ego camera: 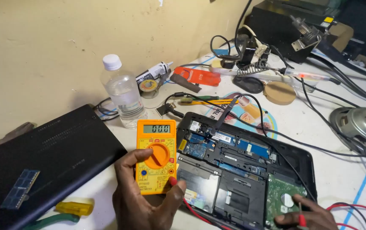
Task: Using a digital multimeter to test various components on an open laptop motherboard for hardware issues.
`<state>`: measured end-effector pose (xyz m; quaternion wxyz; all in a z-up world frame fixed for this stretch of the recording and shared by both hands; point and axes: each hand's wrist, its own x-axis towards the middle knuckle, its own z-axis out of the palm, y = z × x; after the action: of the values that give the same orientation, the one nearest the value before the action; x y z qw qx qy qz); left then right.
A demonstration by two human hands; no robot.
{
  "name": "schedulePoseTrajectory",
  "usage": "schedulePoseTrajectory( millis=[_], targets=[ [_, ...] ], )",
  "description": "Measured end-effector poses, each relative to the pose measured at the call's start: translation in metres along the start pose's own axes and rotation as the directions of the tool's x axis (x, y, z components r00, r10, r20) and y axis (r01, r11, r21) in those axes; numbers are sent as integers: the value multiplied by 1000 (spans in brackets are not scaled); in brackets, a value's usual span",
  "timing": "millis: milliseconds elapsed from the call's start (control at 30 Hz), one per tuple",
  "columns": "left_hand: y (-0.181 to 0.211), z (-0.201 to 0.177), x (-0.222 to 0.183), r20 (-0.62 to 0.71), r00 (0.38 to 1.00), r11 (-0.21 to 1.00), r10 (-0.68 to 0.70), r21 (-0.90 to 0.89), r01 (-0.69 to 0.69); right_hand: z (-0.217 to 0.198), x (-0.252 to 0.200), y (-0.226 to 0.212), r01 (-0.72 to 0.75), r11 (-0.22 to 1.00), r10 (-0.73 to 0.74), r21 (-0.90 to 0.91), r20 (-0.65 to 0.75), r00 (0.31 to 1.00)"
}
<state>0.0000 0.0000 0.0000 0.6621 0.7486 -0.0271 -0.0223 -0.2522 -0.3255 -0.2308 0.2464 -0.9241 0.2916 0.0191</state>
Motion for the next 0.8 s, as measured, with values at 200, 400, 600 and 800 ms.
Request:
schedulePoseTrajectory(
  millis=[200,400,600,800],
  targets=[
    [-13,-1,-10,43,999,999,-21,28,20,-54,-39,-50,313,941,-338,-130,-294,894],
    [-15,1,-16,76,997,971,-13,240,-6,-39,-9,35,250,967,-227,-48,289,930],
    [-23,11,-25,94,980,985,-174,3,174,-91,3,12,732,669,-742,-127,-175,647],
    [-96,18,-24,275,956,940,-97,-291,179,-117,33,76,464,864,-472,194,-5,881]
  ],
)
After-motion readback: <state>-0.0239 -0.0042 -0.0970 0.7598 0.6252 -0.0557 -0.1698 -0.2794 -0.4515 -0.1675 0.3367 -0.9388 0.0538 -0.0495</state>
